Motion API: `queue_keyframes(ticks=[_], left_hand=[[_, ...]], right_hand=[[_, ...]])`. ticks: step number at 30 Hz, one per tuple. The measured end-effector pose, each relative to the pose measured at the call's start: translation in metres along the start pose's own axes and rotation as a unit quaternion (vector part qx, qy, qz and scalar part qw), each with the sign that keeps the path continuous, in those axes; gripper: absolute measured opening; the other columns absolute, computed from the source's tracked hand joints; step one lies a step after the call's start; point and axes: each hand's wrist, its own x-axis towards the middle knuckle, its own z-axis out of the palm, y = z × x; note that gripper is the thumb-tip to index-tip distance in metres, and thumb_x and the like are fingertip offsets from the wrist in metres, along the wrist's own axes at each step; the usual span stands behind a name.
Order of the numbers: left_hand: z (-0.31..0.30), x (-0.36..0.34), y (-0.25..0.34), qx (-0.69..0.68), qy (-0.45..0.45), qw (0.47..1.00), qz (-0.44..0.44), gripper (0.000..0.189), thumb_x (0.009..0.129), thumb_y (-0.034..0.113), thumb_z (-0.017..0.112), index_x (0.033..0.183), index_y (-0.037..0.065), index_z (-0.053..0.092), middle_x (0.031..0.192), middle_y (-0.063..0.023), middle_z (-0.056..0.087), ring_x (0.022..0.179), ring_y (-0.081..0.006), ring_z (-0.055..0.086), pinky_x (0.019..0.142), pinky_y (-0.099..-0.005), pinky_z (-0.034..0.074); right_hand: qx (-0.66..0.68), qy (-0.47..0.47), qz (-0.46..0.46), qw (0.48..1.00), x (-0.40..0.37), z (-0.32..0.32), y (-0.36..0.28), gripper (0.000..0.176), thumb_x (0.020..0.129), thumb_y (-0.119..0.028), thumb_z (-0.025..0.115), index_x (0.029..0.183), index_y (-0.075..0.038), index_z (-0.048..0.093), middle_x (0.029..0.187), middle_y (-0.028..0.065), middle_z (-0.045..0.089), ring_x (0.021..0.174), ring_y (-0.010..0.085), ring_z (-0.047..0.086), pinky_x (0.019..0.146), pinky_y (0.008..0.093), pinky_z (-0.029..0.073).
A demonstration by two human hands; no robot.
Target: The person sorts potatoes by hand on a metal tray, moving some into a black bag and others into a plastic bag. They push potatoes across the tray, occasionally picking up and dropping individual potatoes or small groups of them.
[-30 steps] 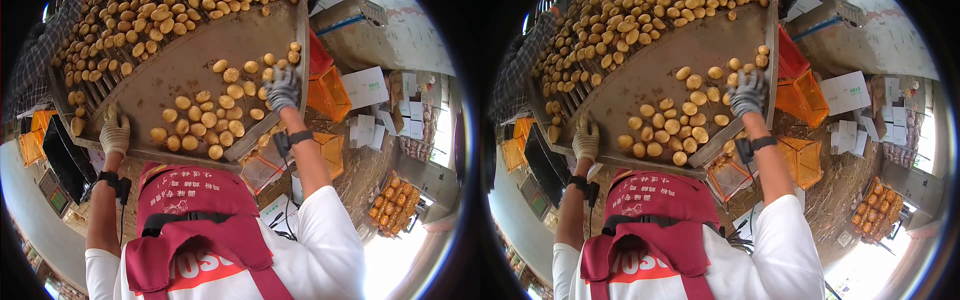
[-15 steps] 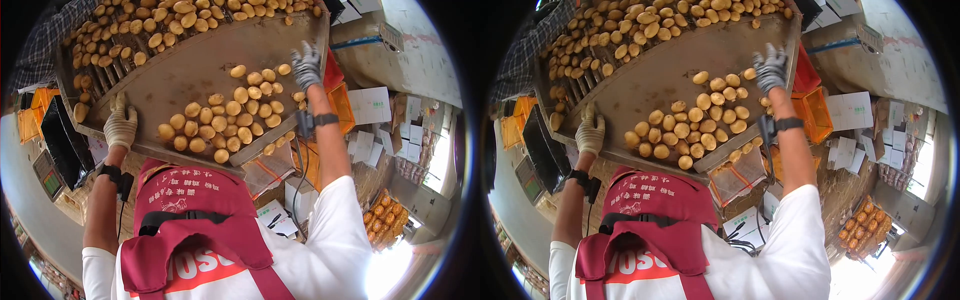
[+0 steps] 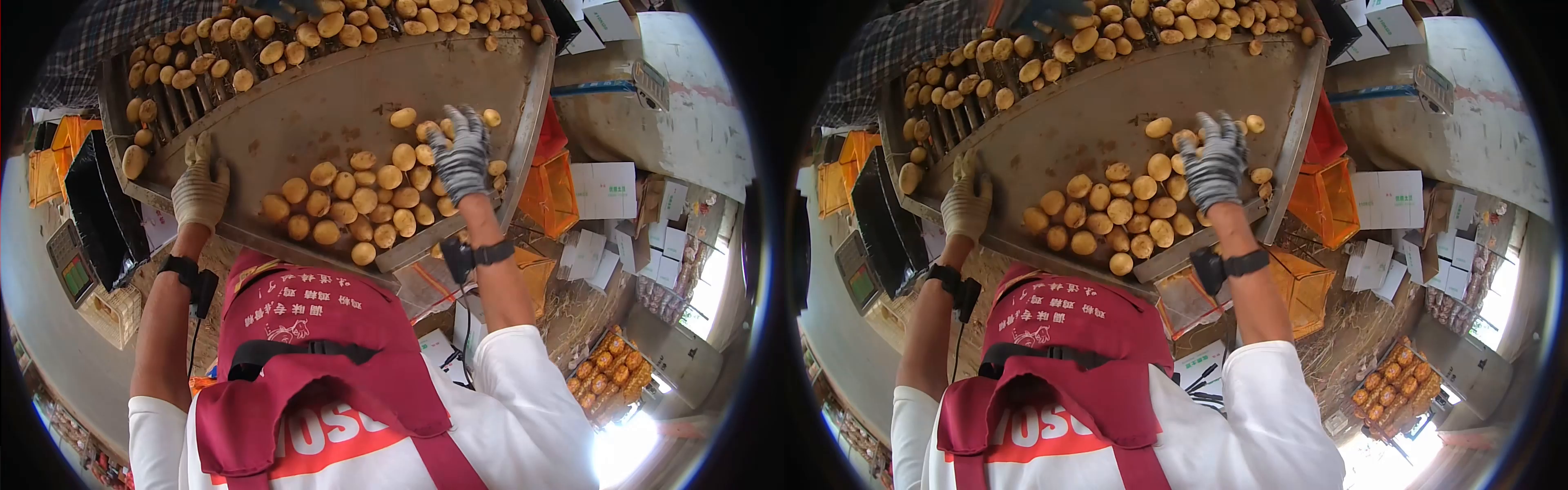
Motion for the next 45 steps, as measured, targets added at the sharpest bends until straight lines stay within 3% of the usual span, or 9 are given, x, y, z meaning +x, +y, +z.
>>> queue_keyframes(ticks=[4,11,13,18,20,24,26,33,45], left_hand=[[-0.021,0.001,0.018,0.009,-0.094,0.994,-0.053,0.059,0.096,0.036,0.055,0.151,0.019,0.041,0.149,-0.0199,0.047,0.113,-0.0389,0.063,0.095,-0.0472,0.051],[-0.010,-0.002,0.015,0.014,-0.021,0.999,-0.027,0.059,0.096,0.037,0.055,0.151,0.020,0.041,0.139,-0.0211,0.057,0.112,-0.0405,0.063,0.096,-0.0472,0.051],[-0.007,-0.002,0.012,0.001,0.004,1.000,-0.024,0.060,0.096,0.037,0.055,0.151,0.018,0.041,0.139,-0.0219,0.057,0.114,-0.0410,0.062,0.097,-0.0472,0.050],[-0.009,0.000,0.008,0.032,-0.038,0.999,-0.020,0.062,0.096,0.038,0.054,0.152,0.017,0.038,0.148,-0.0196,0.048,0.116,-0.0395,0.061,0.098,-0.0462,0.050],[-0.007,0.001,0.005,0.035,-0.054,0.998,-0.019,0.064,0.096,0.038,0.053,0.154,0.017,0.035,0.152,-0.0167,0.045,0.114,-0.0383,0.063,0.097,-0.0456,0.050],[0.001,0.002,-0.001,0.045,-0.030,0.999,-0.001,0.063,0.096,0.038,0.053,0.153,0.016,0.037,0.154,-0.0149,0.043,0.119,-0.0370,0.060,0.100,-0.0445,0.049],[0.001,0.001,0.001,0.036,-0.015,0.999,0.012,0.064,0.096,0.037,0.053,0.153,0.015,0.037,0.155,-0.0149,0.042,0.121,-0.0367,0.059,0.100,-0.0443,0.049],[0.007,0.005,-0.007,0.047,-0.016,0.998,0.023,0.063,0.096,0.036,0.054,0.152,0.012,0.039,0.156,-0.0166,0.039,0.129,-0.0353,0.054,0.106,-0.0427,0.046],[0.005,0.003,-0.005,0.027,-0.024,0.999,0.009,0.064,0.096,0.039,0.052,0.154,0.015,0.037,0.157,-0.0185,0.036,0.125,-0.0373,0.057,0.104,-0.0438,0.047]], right_hand=[[0.128,-0.093,-0.210,0.965,-0.043,0.014,-0.068,0.042,0.082,-0.010,0.069,0.124,-0.013,0.066,0.126,0.0161,0.061,0.116,0.0346,0.059,0.102,0.0431,0.049],[0.002,-0.206,-0.146,0.968,-0.011,0.031,-0.096,0.028,0.092,-0.020,0.064,0.118,-0.013,0.069,0.122,0.0173,0.064,0.110,0.0354,0.063,0.095,0.0435,0.053],[0.241,-0.214,-0.092,0.942,-0.005,0.024,-0.087,0.026,0.093,-0.023,0.065,0.115,-0.011,0.070,0.116,0.0193,0.066,0.107,0.0332,0.065,0.093,0.0428,0.054],[0.598,-0.198,0.091,0.772,-0.033,-0.046,-0.035,0.028,0.096,-0.029,0.065,0.111,-0.005,0.069,0.099,0.0092,0.071,0.092,0.0195,0.069,0.079,0.0298,0.057],[0.767,-0.170,0.230,0.574,-0.049,-0.050,0.005,0.023,0.099,-0.027,0.062,0.110,-0.008,0.068,0.095,0.0049,0.070,0.085,0.0141,0.069,0.063,0.0250,0.056],[0.763,-0.074,0.280,0.578,-0.073,-0.071,0.064,0.022,0.100,-0.026,0.062,0.108,-0.006,0.067,0.090,0.0047,0.069,0.079,0.0150,0.069,0.059,0.0254,0.057],[0.528,0.033,0.352,0.773,-0.072,-0.069,0.098,0.019,0.100,-0.019,0.061,0.110,-0.003,0.066,0.093,0.0063,0.070,0.078,0.0164,0.069,0.063,0.0274,0.059],[0.168,0.020,0.177,0.970,-0.072,-0.037,0.151,0.031,0.091,-0.008,0.060,0.122,-0.005,0.065,0.105,0.0165,0.071,0.100,0.0329,0.069,0.091,0.0376,0.054],[0.109,-0.085,0.201,0.970,-0.010,-0.028,0.127,0.043,0.092,-0.014,0.058,0.135,-0.015,0.058,0.127,0.0157,0.066,0.117,0.0356,0.063,0.102,0.0413,0.049]])
